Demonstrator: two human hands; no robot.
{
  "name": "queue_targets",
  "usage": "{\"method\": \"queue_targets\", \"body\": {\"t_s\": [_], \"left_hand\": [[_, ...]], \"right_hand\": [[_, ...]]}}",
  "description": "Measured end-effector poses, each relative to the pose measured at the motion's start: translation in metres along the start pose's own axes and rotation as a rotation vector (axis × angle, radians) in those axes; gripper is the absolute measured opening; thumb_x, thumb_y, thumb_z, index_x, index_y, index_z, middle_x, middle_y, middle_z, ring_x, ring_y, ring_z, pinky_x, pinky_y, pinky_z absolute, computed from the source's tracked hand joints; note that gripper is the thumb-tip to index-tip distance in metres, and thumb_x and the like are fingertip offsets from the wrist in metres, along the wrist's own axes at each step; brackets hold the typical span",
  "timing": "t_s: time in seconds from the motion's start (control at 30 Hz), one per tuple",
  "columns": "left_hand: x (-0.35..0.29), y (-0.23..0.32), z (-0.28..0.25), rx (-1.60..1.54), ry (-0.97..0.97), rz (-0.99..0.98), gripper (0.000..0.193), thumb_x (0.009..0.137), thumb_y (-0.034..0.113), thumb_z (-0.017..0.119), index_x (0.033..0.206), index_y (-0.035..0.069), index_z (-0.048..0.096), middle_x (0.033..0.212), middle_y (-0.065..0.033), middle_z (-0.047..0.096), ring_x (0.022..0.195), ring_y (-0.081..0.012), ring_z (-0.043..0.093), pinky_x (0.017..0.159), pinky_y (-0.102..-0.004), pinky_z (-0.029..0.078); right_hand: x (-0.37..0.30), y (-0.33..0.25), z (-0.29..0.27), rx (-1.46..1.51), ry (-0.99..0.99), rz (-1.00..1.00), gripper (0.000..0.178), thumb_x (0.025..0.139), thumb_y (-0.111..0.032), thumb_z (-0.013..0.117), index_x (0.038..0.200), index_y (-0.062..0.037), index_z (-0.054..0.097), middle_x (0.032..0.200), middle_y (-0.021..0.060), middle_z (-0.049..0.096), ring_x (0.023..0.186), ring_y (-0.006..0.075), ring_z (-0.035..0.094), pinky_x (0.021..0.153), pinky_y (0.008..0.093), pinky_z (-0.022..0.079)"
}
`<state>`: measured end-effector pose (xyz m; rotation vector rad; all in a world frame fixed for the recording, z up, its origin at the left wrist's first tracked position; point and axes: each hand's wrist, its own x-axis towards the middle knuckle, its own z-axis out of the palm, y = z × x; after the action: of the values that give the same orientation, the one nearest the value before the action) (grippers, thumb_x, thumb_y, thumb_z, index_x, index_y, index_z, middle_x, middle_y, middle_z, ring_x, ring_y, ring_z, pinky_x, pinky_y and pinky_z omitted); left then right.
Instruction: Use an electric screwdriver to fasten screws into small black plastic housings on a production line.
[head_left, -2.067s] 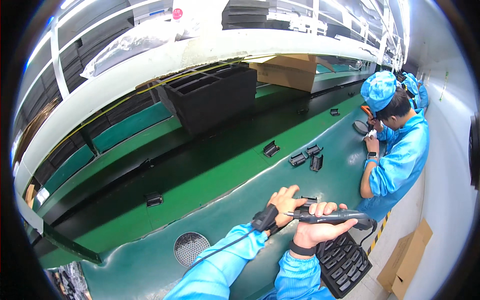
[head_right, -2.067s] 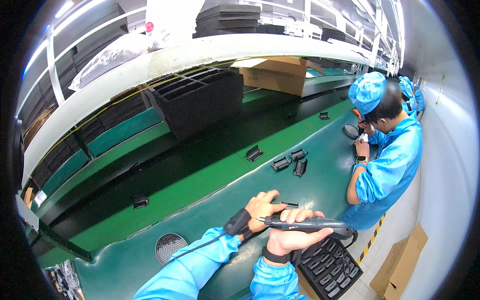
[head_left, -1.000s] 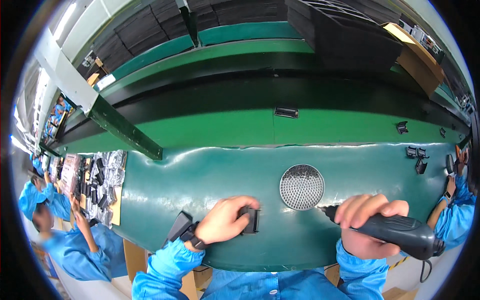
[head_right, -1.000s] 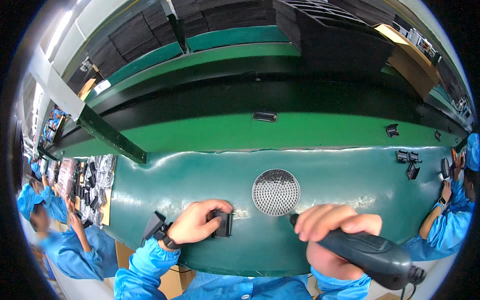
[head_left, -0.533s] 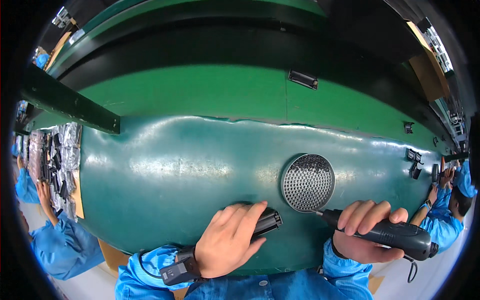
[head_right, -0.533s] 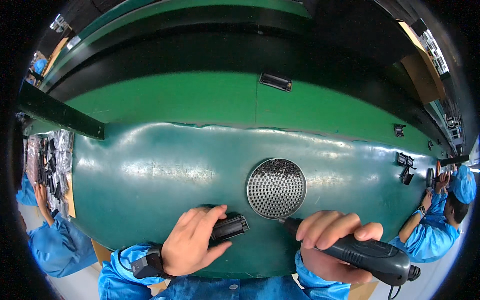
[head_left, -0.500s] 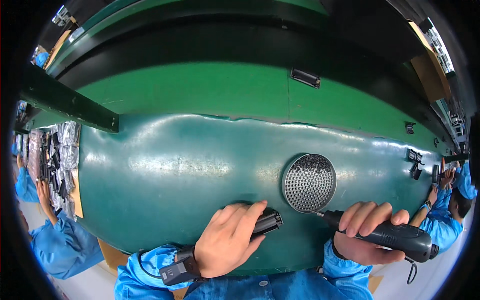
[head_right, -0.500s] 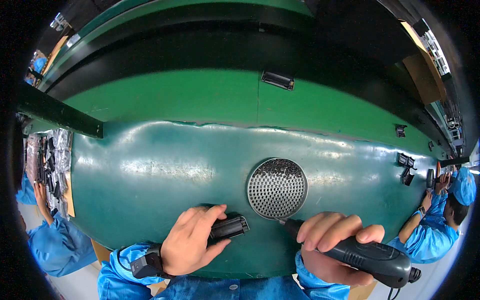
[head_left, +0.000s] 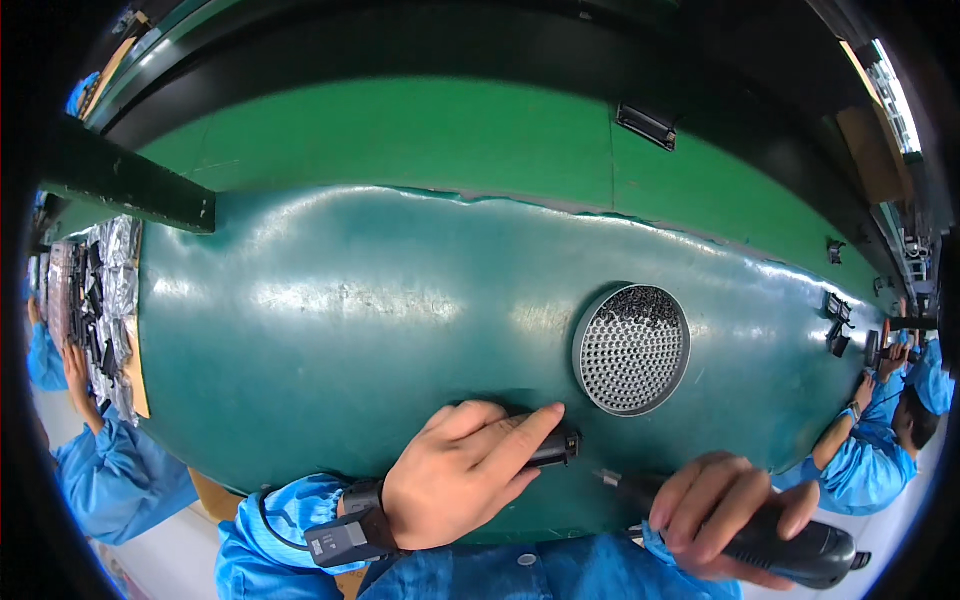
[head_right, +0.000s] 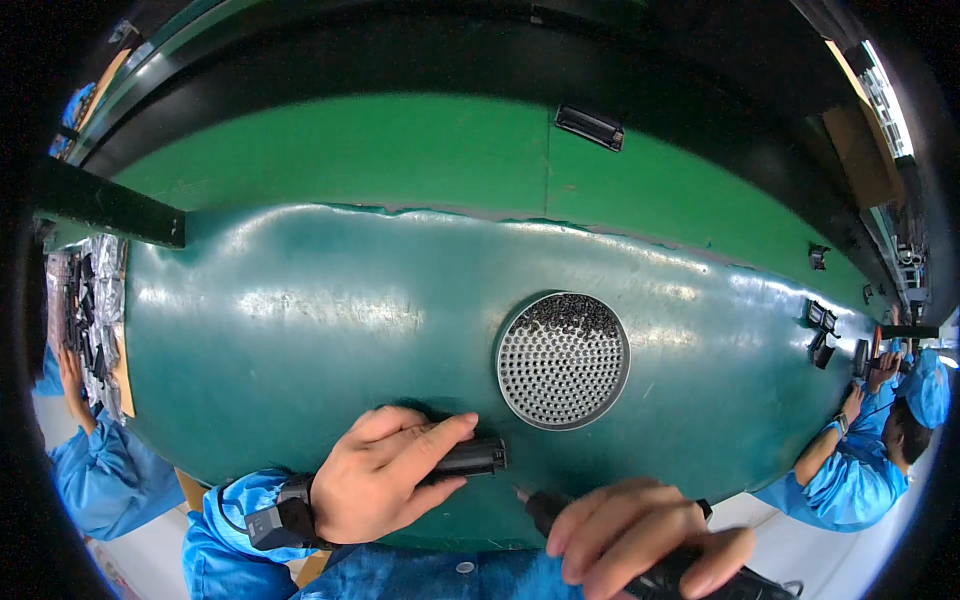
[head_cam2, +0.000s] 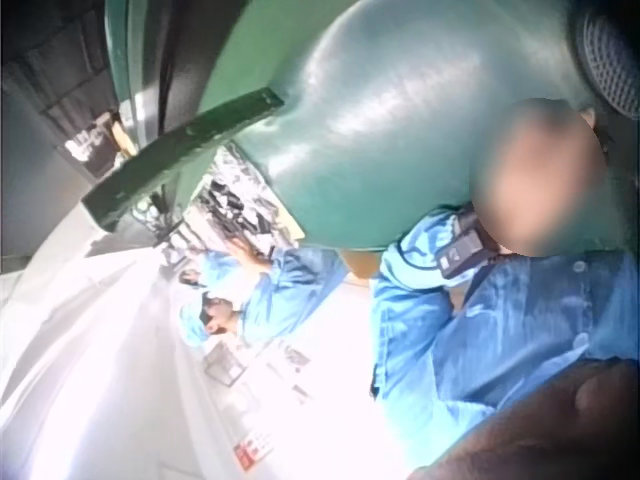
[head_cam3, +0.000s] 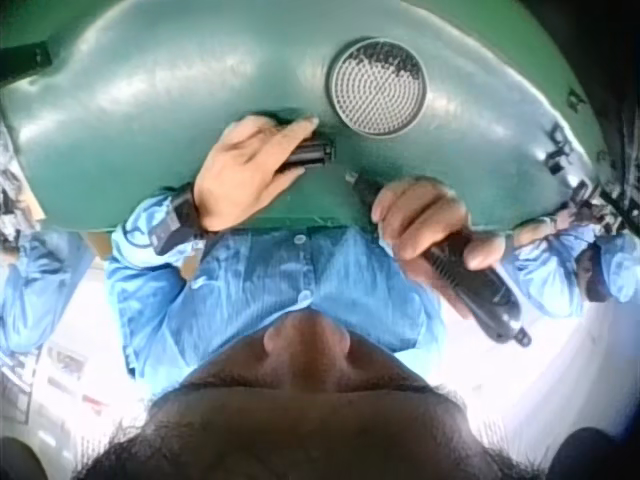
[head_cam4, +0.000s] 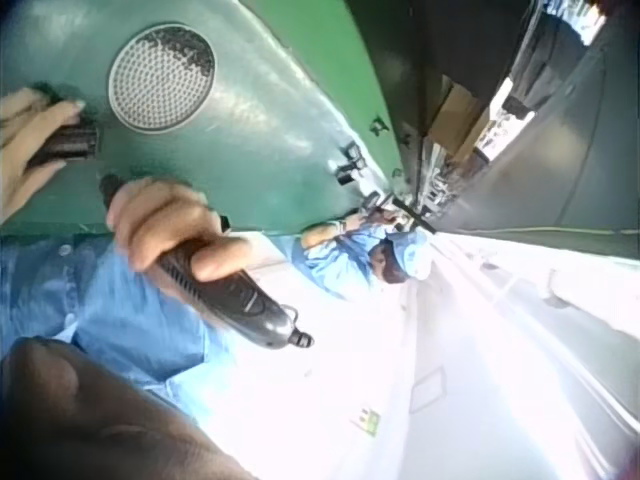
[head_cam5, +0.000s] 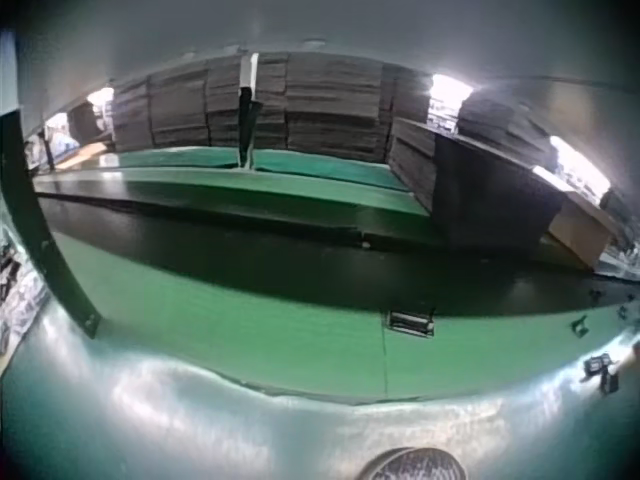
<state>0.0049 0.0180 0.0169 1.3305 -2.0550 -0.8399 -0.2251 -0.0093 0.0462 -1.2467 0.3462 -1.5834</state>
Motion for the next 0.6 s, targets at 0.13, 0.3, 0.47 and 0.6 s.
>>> {"method": "queue_targets", "body": {"t_s": [0.13, 0.3, 0.47, 0.6], "left_hand": [[-0.003, 0.001, 0.009, -0.073, -0.010, 0.030, 0.075, 0.072, 0.010, 0.085, 0.141, 0.001, 0.057, 0.101, -0.0117, 0.070, 0.093, -0.0281, 0.065, 0.084, -0.0383, 0.055], [0.000, 0.010, 0.004, -0.157, 0.012, -0.011, 0.068, 0.073, 0.009, 0.083, 0.137, 0.002, 0.062, 0.110, -0.0145, 0.069, 0.095, -0.0287, 0.067, 0.085, -0.0362, 0.057], [-0.017, 0.005, 0.019, 0.191, 0.051, 0.156, 0.023, 0.077, 0.013, 0.079, 0.098, 0.007, 0.079, 0.117, -0.0128, 0.068, 0.099, -0.0245, 0.066, 0.080, -0.0356, 0.056], [-0.016, 0.006, 0.022, 0.272, 0.058, 0.144, 0.016, 0.077, 0.018, 0.081, 0.092, 0.012, 0.080, 0.115, -0.0078, 0.068, 0.104, -0.0238, 0.062, 0.070, -0.0328, 0.044]], "right_hand": [[0.021, -0.021, -0.032, 0.174, -0.459, 0.137, 0.024, 0.103, -0.023, 0.062, 0.119, -0.0109, 0.049, 0.072, 0.0122, 0.065, 0.062, 0.0247, 0.068, 0.052, 0.0377, 0.060], [0.011, -0.022, -0.030, 0.233, -0.373, 0.161, 0.023, 0.098, -0.007, 0.063, 0.119, -0.0088, 0.052, 0.079, 0.0153, 0.068, 0.070, 0.0277, 0.070, 0.059, 0.0383, 0.063], [0.024, 0.006, -0.040, 0.361, -0.557, 0.138, 0.021, 0.096, -0.004, 0.065, 0.115, -0.0066, 0.057, 0.087, 0.0195, 0.070, 0.080, 0.0305, 0.071, 0.070, 0.0388, 0.064], [0.023, 0.004, -0.035, 0.287, -0.642, 0.297, 0.004, 0.095, -0.003, 0.066, 0.094, -0.0051, 0.062, 0.091, 0.0185, 0.072, 0.079, 0.0277, 0.071, 0.069, 0.0359, 0.063]]}}
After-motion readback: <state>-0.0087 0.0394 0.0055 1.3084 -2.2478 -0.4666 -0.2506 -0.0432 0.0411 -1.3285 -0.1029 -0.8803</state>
